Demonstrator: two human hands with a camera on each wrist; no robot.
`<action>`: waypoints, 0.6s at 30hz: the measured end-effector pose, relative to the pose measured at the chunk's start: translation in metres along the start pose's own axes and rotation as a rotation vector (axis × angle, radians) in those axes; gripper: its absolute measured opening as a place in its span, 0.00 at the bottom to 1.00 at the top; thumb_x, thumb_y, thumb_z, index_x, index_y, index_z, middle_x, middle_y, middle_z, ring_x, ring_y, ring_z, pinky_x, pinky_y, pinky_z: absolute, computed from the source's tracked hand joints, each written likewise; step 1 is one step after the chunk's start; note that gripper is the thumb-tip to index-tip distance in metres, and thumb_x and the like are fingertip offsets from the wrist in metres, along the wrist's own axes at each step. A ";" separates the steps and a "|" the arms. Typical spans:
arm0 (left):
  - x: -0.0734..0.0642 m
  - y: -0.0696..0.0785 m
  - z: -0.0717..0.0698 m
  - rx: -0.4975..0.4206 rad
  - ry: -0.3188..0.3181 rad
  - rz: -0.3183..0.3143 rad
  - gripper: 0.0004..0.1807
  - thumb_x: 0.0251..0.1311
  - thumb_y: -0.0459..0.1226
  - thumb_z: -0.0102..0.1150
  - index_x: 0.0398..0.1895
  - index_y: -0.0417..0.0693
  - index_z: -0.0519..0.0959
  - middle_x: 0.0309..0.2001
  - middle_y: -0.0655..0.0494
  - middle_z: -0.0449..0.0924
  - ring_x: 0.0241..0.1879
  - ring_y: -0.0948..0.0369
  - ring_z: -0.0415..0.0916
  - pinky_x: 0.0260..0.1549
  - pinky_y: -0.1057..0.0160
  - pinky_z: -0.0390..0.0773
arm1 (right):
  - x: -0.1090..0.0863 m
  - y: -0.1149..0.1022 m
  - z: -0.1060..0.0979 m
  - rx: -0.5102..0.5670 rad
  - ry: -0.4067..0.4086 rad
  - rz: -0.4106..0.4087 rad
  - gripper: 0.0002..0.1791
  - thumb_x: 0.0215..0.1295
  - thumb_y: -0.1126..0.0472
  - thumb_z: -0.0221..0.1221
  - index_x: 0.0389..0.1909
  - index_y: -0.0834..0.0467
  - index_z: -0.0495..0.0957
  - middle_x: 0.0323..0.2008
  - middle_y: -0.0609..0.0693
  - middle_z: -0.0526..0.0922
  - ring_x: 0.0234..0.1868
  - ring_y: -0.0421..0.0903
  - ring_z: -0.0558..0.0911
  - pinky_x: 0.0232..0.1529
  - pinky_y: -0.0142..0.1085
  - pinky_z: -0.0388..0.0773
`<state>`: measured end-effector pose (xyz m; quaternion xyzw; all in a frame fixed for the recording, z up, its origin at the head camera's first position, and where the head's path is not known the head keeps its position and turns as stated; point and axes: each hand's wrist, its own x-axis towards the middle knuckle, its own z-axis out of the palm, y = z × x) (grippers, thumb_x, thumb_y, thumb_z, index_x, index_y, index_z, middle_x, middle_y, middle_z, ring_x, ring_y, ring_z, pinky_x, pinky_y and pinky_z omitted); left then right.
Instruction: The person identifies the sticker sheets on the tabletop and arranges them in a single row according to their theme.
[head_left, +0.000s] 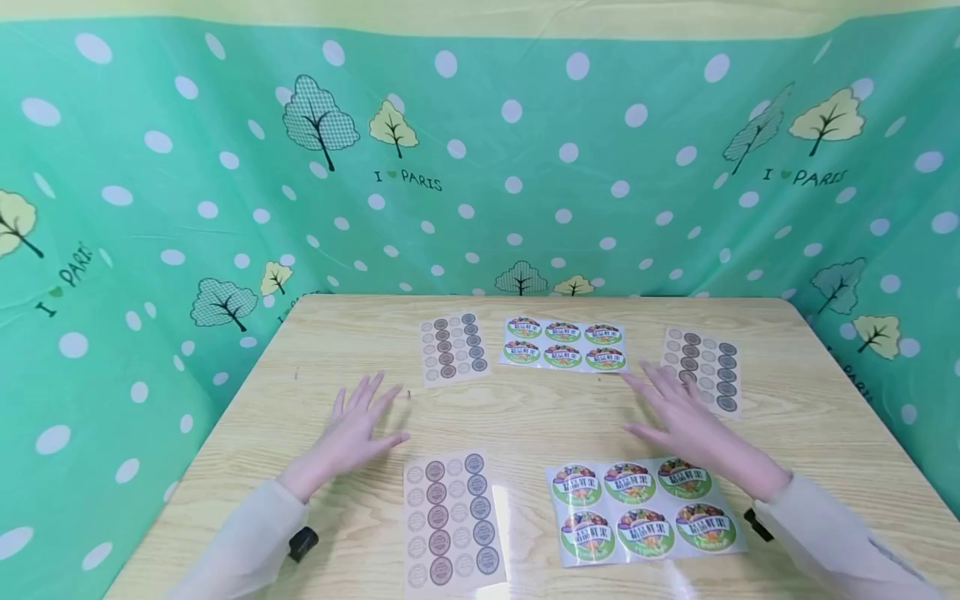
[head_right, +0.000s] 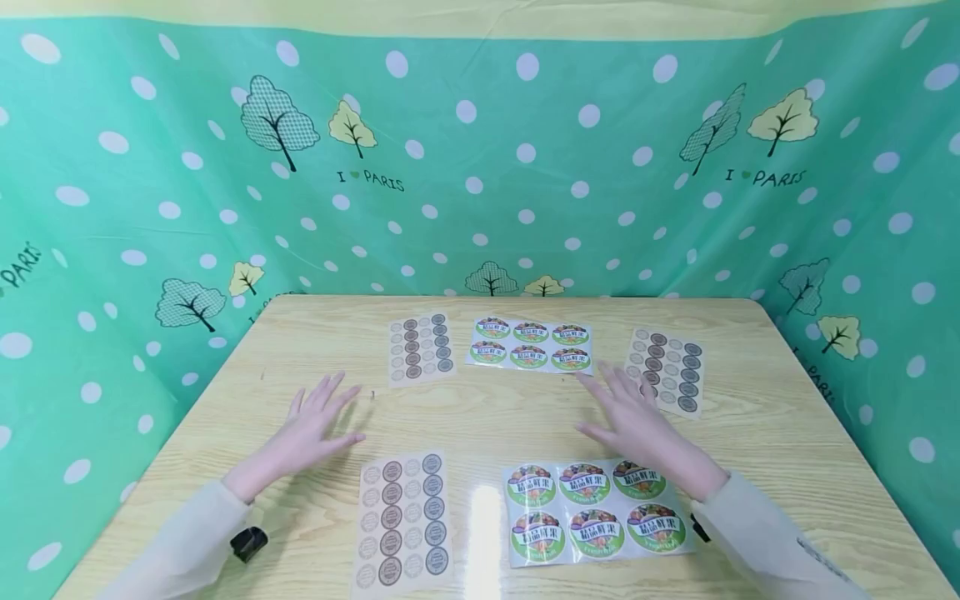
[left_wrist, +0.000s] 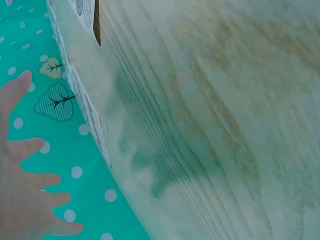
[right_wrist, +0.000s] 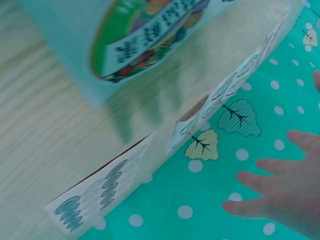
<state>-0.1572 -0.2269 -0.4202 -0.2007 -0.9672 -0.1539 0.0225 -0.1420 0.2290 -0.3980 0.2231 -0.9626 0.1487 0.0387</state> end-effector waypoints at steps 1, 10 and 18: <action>0.001 0.000 -0.001 -0.008 0.003 -0.001 0.40 0.50 0.54 0.56 0.64 0.45 0.58 0.67 0.39 0.42 0.65 0.41 0.37 0.57 0.36 0.31 | 0.003 -0.001 0.001 0.001 -0.003 -0.005 0.38 0.57 0.46 0.54 0.65 0.55 0.52 0.64 0.67 0.49 0.61 0.68 0.51 0.55 0.67 0.40; 0.011 -0.004 -0.001 -0.036 0.025 -0.012 0.37 0.52 0.49 0.57 0.63 0.42 0.59 0.65 0.36 0.48 0.63 0.39 0.44 0.56 0.35 0.38 | 0.033 -0.013 0.012 0.061 -0.038 -0.042 0.38 0.57 0.48 0.55 0.65 0.57 0.53 0.64 0.66 0.50 0.62 0.66 0.53 0.58 0.63 0.41; 0.024 -0.011 -0.001 -0.024 0.039 0.001 0.35 0.53 0.47 0.56 0.62 0.41 0.59 0.62 0.34 0.54 0.60 0.39 0.51 0.56 0.36 0.47 | 0.064 -0.023 0.022 0.107 -0.053 -0.064 0.37 0.57 0.48 0.55 0.64 0.59 0.55 0.63 0.65 0.54 0.60 0.66 0.58 0.57 0.62 0.50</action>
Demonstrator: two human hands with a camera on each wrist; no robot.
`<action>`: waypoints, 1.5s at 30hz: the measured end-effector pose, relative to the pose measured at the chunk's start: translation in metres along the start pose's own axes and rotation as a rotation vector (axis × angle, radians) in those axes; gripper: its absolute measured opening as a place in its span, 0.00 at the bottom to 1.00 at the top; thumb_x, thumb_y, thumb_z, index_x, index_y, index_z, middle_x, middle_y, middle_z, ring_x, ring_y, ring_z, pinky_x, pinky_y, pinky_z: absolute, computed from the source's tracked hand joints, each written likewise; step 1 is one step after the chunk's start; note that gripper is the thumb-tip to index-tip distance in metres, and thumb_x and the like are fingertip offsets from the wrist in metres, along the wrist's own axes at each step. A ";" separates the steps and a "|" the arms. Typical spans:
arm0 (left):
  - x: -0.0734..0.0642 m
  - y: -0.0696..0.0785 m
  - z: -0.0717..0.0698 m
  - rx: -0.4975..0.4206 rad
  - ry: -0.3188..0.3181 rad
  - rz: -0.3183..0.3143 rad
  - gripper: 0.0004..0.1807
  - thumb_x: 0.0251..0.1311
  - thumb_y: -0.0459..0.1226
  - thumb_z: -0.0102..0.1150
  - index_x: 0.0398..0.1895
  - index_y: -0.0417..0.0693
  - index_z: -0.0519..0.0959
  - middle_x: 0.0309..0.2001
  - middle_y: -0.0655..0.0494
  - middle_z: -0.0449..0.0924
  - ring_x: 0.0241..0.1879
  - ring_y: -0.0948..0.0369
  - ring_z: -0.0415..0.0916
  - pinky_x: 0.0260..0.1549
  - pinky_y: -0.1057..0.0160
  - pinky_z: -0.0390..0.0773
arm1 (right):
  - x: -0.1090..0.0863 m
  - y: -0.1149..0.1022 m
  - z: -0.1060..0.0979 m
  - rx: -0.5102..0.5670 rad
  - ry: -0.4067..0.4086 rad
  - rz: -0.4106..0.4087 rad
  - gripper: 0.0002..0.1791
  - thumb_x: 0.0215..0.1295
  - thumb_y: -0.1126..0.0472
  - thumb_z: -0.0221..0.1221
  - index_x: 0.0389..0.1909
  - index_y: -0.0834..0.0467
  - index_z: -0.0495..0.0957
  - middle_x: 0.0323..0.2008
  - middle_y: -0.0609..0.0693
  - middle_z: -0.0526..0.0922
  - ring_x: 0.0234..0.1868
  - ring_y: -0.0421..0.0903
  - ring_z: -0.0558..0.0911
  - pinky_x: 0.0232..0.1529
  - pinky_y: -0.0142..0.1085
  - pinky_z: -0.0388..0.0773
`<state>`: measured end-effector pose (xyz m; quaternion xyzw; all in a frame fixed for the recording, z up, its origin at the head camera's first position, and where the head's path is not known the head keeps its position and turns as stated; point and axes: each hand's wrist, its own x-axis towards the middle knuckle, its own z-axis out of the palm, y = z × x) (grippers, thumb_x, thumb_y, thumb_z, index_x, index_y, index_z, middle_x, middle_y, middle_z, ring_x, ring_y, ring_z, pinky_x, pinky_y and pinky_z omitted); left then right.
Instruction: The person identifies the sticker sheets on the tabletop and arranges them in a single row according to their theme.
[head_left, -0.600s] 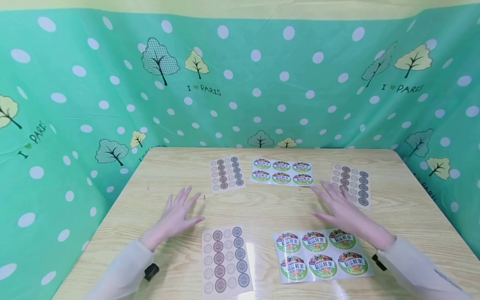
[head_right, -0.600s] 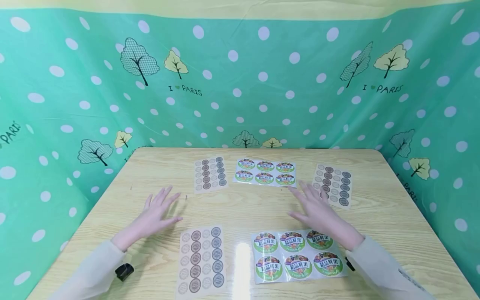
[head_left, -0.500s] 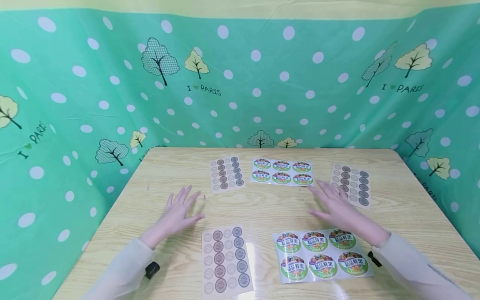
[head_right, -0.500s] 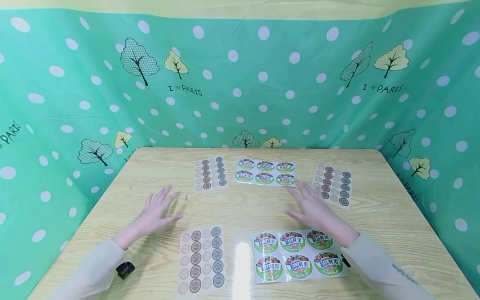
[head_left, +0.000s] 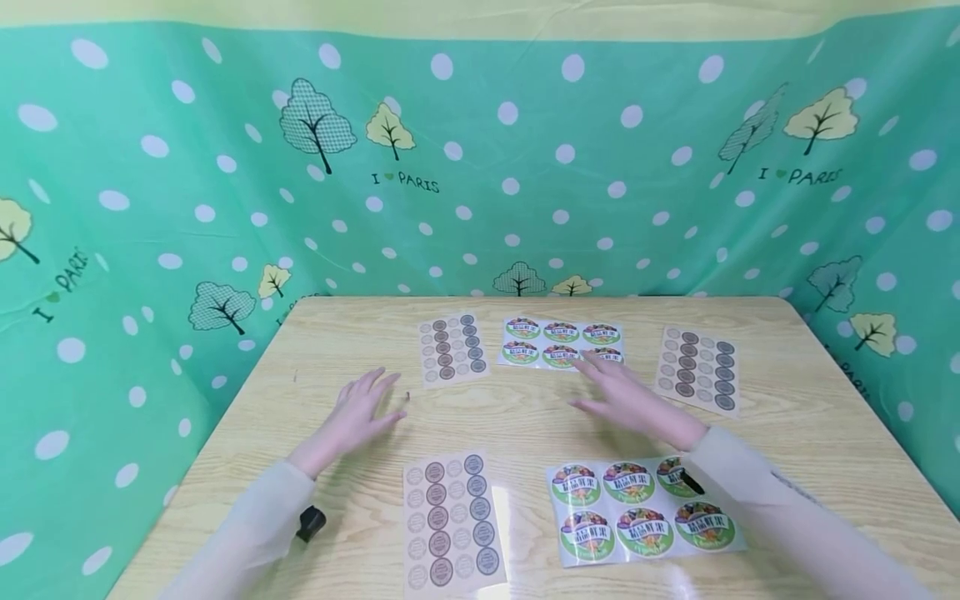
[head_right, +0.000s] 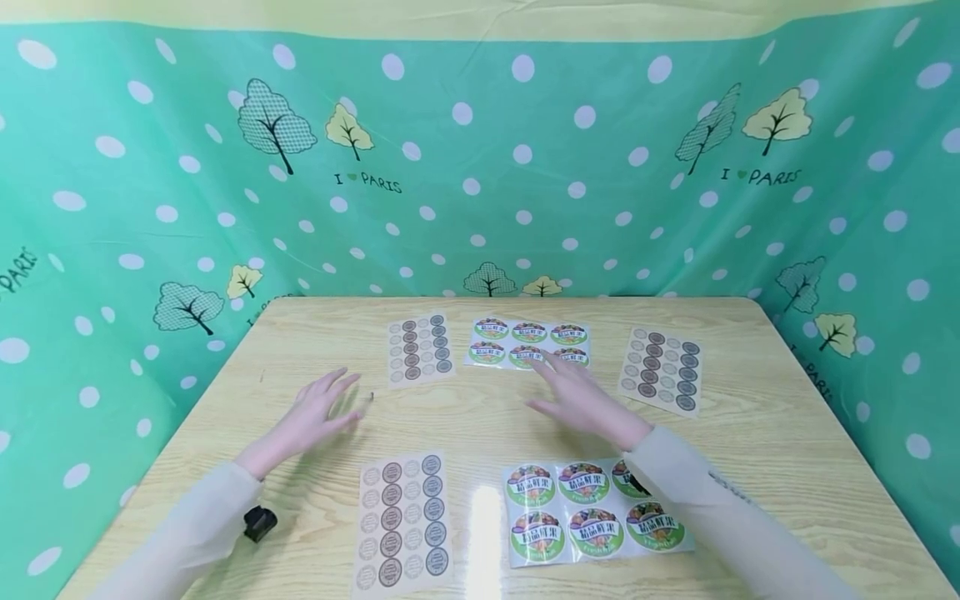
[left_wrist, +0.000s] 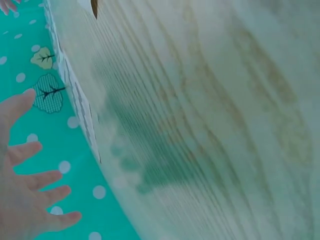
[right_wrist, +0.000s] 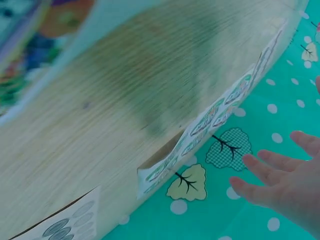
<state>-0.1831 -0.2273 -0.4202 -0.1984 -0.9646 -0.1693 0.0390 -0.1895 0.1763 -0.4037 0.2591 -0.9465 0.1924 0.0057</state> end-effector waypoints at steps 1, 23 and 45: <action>0.001 -0.001 0.000 -0.003 -0.001 0.001 0.35 0.53 0.48 0.56 0.62 0.40 0.59 0.62 0.34 0.54 0.60 0.39 0.51 0.56 0.36 0.48 | 0.004 -0.001 0.001 0.006 -0.003 -0.001 0.37 0.57 0.47 0.55 0.64 0.58 0.55 0.63 0.65 0.55 0.59 0.66 0.59 0.57 0.61 0.52; 0.041 -0.006 0.007 -0.130 -0.012 -0.055 0.31 0.55 0.43 0.56 0.59 0.35 0.63 0.57 0.32 0.61 0.56 0.40 0.59 0.54 0.39 0.57 | 0.073 -0.020 0.023 0.257 -0.078 -0.003 0.32 0.59 0.54 0.55 0.62 0.63 0.58 0.60 0.63 0.63 0.60 0.58 0.62 0.59 0.50 0.58; 0.065 -0.020 0.020 -0.361 0.050 -0.175 0.27 0.54 0.36 0.56 0.56 0.32 0.65 0.53 0.35 0.67 0.50 0.43 0.67 0.50 0.47 0.67 | 0.131 -0.051 0.056 0.501 -0.072 0.168 0.27 0.56 0.62 0.56 0.58 0.63 0.63 0.53 0.62 0.70 0.52 0.54 0.71 0.53 0.45 0.68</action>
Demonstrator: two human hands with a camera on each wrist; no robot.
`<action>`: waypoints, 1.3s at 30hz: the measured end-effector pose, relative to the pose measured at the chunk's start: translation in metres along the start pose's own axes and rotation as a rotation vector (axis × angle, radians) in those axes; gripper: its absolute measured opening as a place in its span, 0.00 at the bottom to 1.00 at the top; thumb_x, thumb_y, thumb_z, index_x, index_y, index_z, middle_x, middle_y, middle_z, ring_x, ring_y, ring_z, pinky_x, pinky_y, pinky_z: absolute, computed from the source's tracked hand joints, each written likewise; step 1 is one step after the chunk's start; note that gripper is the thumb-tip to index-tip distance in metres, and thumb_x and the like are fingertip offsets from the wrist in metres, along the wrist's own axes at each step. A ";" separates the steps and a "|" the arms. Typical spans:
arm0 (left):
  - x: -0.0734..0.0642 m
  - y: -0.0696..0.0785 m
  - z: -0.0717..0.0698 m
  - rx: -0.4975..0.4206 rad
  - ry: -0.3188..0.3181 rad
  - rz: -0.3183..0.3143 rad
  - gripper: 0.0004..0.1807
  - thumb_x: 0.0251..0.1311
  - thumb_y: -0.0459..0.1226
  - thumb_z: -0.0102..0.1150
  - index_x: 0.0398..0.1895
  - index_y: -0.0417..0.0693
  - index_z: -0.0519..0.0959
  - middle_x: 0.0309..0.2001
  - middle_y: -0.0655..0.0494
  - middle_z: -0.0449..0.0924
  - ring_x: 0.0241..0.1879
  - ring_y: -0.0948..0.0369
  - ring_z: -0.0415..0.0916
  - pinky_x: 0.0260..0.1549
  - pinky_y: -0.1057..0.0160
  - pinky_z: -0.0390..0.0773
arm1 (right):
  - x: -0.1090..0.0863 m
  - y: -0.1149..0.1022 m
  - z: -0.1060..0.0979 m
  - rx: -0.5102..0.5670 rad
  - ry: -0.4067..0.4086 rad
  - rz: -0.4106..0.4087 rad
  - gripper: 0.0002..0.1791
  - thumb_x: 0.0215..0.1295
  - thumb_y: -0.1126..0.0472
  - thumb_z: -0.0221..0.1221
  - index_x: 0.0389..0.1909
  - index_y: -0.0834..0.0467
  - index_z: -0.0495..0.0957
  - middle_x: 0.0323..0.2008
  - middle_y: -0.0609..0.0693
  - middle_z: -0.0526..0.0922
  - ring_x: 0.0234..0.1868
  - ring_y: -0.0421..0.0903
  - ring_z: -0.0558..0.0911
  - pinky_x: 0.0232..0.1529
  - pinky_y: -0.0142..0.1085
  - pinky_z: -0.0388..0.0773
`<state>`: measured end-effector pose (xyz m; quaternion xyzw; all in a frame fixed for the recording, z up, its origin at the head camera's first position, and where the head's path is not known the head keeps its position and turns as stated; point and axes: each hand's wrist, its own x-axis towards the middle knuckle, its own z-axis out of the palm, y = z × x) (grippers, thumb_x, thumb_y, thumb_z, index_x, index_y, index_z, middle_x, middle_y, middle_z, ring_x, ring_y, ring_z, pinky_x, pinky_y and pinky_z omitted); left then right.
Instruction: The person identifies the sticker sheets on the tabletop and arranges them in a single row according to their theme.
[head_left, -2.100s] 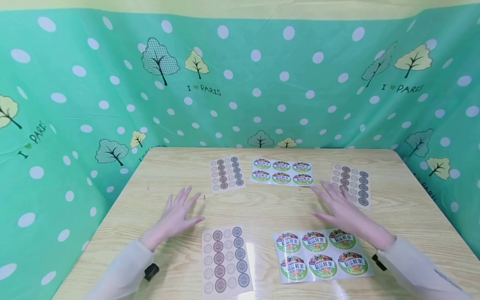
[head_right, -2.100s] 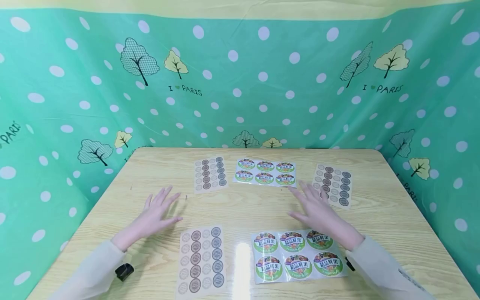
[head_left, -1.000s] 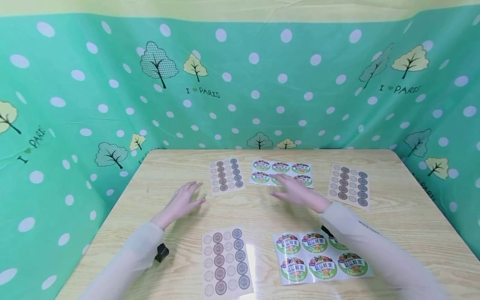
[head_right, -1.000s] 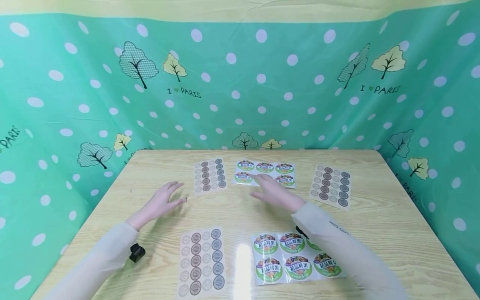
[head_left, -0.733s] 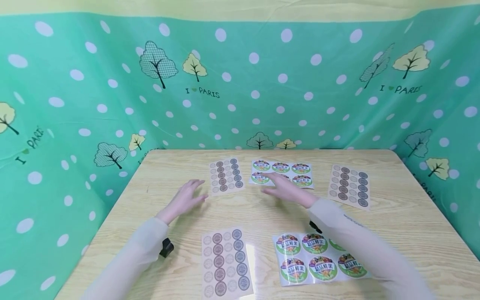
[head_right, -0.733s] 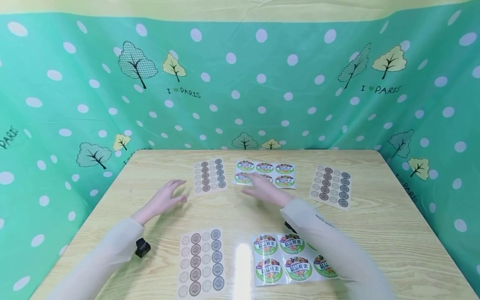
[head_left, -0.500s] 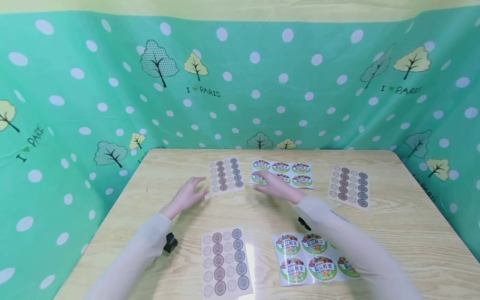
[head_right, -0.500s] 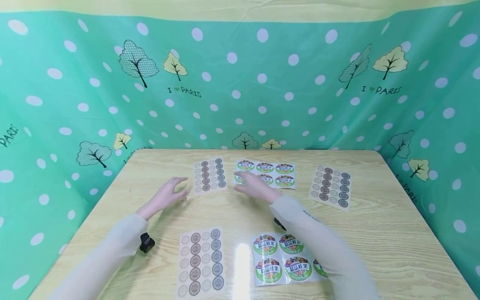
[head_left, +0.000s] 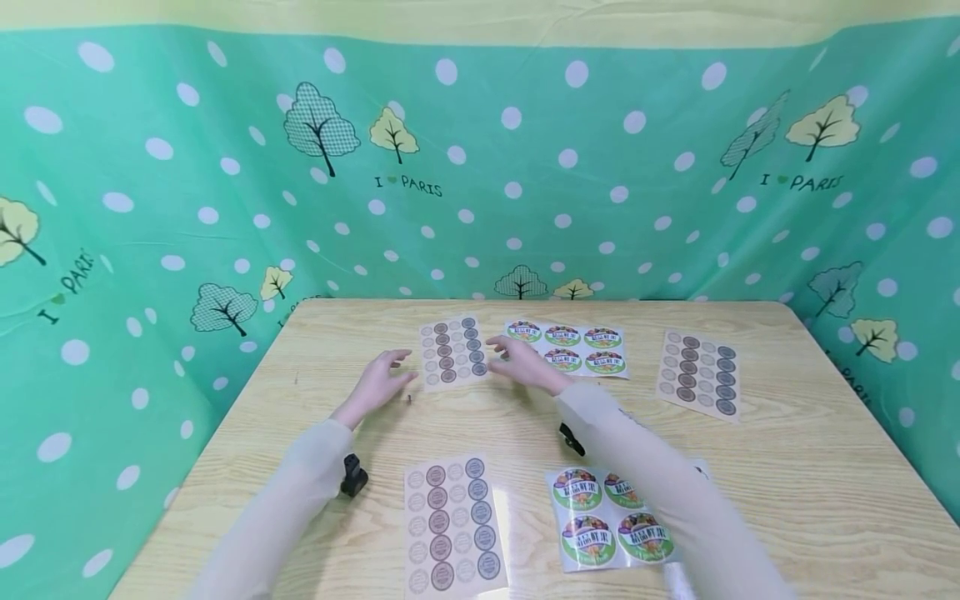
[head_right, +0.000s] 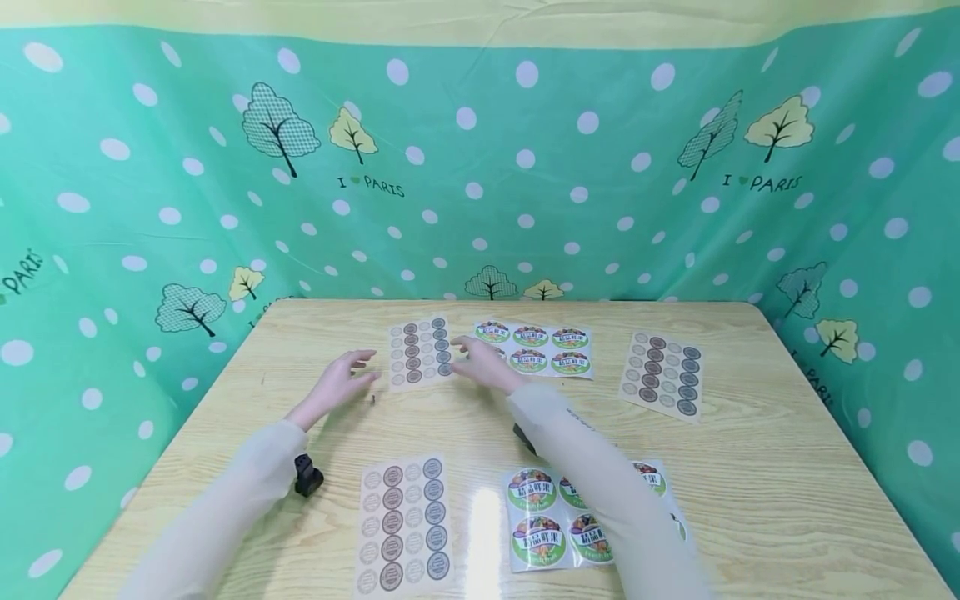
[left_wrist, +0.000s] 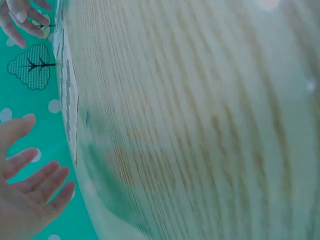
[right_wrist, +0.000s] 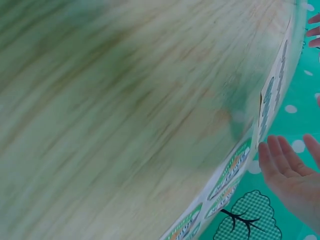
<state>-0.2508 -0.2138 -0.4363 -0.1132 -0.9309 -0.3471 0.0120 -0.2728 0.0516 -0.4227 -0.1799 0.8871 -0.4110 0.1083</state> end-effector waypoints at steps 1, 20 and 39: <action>0.001 0.000 0.001 -0.005 -0.004 -0.006 0.27 0.55 0.36 0.56 0.56 0.32 0.65 0.53 0.35 0.67 0.50 0.43 0.67 0.50 0.47 0.68 | 0.002 0.000 0.001 0.008 0.006 0.009 0.27 0.57 0.62 0.56 0.58 0.63 0.63 0.53 0.61 0.71 0.52 0.54 0.71 0.53 0.45 0.68; 0.021 0.003 0.013 -0.092 -0.001 -0.095 0.26 0.53 0.31 0.56 0.56 0.33 0.65 0.52 0.34 0.67 0.50 0.44 0.68 0.50 0.51 0.68 | 0.024 0.003 0.017 0.197 0.061 0.086 0.27 0.56 0.66 0.56 0.58 0.65 0.63 0.55 0.64 0.67 0.53 0.57 0.70 0.52 0.43 0.69; 0.045 -0.028 0.035 -0.250 0.040 -0.173 0.27 0.46 0.30 0.62 0.53 0.36 0.69 0.46 0.40 0.73 0.47 0.50 0.71 0.48 0.58 0.71 | 0.035 0.004 0.022 0.314 0.041 0.207 0.30 0.55 0.69 0.56 0.60 0.62 0.61 0.57 0.61 0.66 0.57 0.55 0.66 0.57 0.43 0.65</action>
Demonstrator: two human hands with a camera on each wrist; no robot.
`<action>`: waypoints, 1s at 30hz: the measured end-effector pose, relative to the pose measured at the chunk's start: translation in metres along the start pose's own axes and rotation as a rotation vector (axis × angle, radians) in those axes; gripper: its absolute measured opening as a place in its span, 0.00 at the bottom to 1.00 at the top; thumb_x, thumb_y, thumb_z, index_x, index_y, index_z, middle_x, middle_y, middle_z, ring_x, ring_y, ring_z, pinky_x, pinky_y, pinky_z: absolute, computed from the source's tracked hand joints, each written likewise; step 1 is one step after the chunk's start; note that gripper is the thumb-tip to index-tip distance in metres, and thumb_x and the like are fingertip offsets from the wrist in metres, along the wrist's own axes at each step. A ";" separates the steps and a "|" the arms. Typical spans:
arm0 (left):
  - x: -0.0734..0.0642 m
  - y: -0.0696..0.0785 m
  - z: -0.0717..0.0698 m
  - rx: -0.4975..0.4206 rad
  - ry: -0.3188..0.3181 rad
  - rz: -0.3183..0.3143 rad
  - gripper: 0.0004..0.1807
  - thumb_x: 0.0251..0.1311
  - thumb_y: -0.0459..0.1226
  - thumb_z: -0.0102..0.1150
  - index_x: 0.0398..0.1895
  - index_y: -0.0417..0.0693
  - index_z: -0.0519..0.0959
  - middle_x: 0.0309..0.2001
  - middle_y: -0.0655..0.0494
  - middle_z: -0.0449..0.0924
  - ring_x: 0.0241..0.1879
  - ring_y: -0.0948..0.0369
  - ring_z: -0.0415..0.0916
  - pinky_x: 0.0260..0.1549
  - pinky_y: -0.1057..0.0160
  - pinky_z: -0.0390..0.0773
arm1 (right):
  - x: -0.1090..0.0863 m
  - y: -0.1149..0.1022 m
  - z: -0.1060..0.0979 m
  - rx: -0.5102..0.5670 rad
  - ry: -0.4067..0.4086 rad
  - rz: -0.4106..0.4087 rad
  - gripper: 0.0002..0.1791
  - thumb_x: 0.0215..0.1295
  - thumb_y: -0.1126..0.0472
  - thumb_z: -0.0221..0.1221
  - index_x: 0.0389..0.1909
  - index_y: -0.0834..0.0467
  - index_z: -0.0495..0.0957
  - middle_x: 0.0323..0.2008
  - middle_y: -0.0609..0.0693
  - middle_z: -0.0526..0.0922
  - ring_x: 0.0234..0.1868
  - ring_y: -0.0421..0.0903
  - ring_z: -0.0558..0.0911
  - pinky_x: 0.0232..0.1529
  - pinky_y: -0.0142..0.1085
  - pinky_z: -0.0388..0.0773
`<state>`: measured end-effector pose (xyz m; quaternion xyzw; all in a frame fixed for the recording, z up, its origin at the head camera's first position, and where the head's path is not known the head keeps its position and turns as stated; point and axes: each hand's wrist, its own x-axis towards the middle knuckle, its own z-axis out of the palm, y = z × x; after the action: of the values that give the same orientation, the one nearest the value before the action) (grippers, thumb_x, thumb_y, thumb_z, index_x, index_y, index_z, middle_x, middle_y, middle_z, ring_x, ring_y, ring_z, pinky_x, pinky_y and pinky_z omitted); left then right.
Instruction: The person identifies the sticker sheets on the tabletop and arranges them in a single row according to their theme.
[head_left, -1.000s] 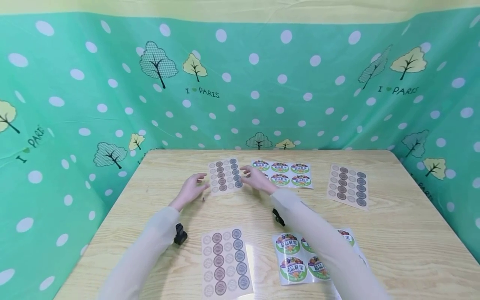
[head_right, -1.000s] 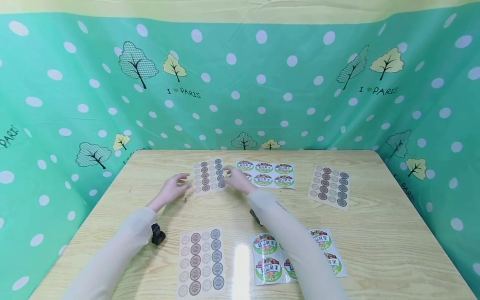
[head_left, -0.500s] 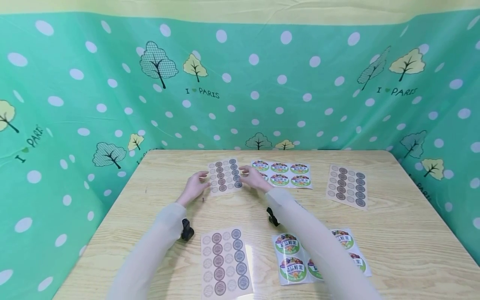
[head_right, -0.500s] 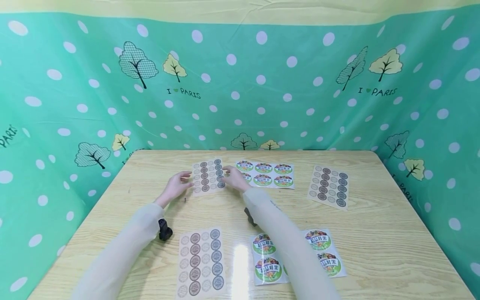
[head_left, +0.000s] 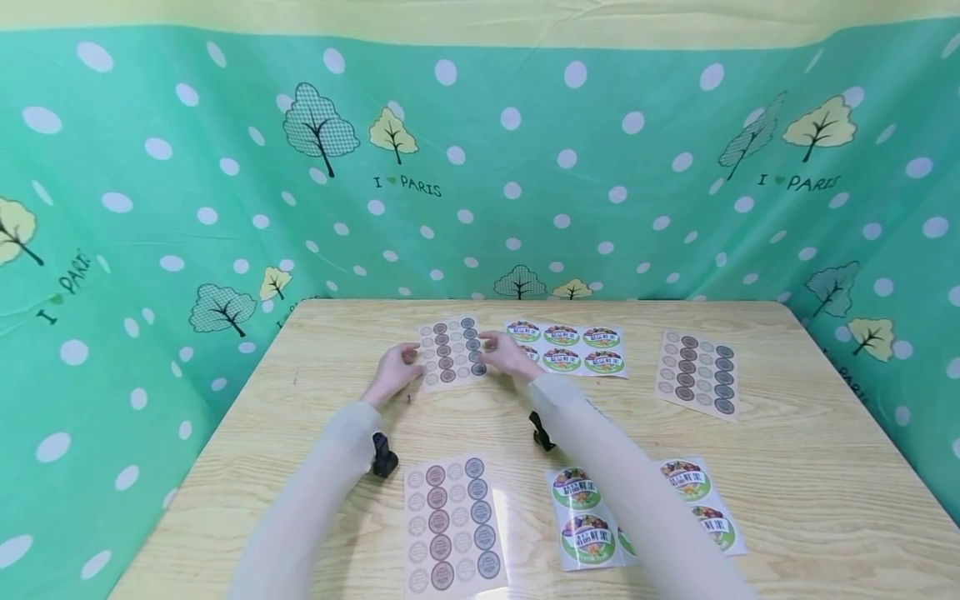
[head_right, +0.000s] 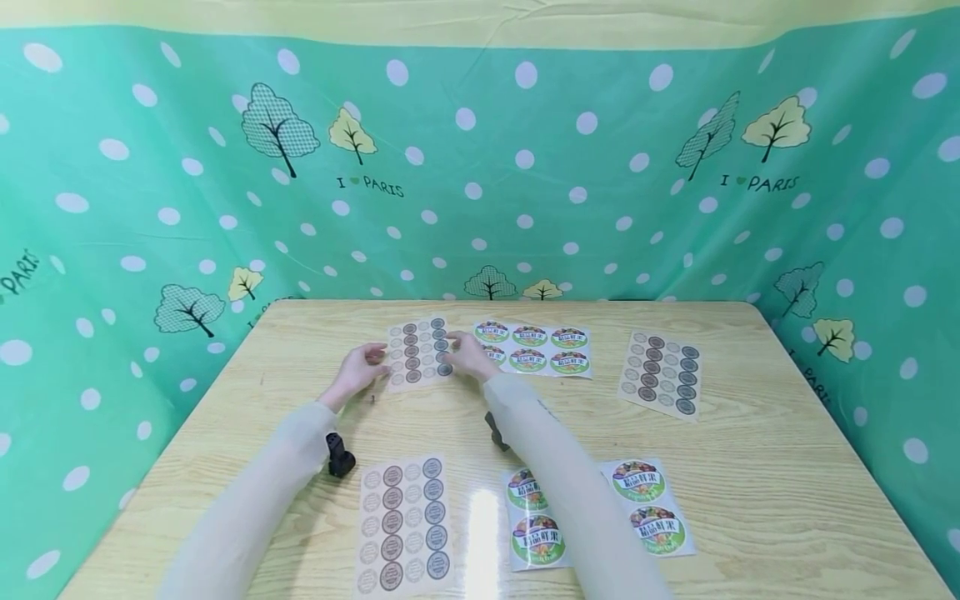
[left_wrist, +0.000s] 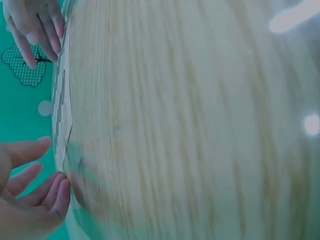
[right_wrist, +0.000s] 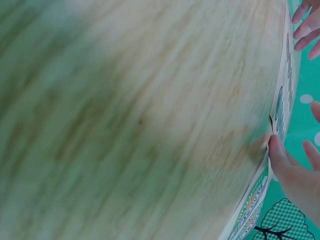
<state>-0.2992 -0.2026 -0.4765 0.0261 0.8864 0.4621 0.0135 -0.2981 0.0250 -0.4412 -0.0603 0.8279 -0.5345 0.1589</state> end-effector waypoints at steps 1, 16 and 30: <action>-0.001 0.001 0.000 0.000 -0.002 -0.003 0.28 0.45 0.30 0.61 0.54 0.35 0.68 0.47 0.39 0.73 0.47 0.50 0.71 0.48 0.57 0.71 | 0.000 -0.001 0.000 -0.016 -0.009 -0.005 0.30 0.55 0.69 0.56 0.61 0.63 0.61 0.57 0.62 0.65 0.57 0.55 0.66 0.57 0.43 0.64; -0.021 0.032 0.003 -0.003 0.008 -0.127 0.27 0.48 0.25 0.54 0.56 0.30 0.64 0.52 0.35 0.68 0.52 0.46 0.66 0.53 0.55 0.66 | -0.005 -0.004 0.007 -0.102 -0.025 0.016 0.33 0.53 0.67 0.57 0.61 0.63 0.59 0.61 0.62 0.60 0.62 0.55 0.60 0.61 0.42 0.57; -0.012 0.034 0.014 -0.179 0.063 -0.242 0.26 0.49 0.24 0.53 0.56 0.35 0.67 0.53 0.36 0.67 0.53 0.47 0.64 0.53 0.58 0.66 | -0.010 -0.006 0.008 -0.071 -0.017 0.022 0.31 0.55 0.65 0.56 0.61 0.62 0.59 0.62 0.62 0.59 0.63 0.55 0.58 0.62 0.43 0.55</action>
<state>-0.2858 -0.1724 -0.4562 -0.0968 0.8382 0.5350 0.0435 -0.2865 0.0184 -0.4363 -0.0613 0.8457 -0.5023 0.1696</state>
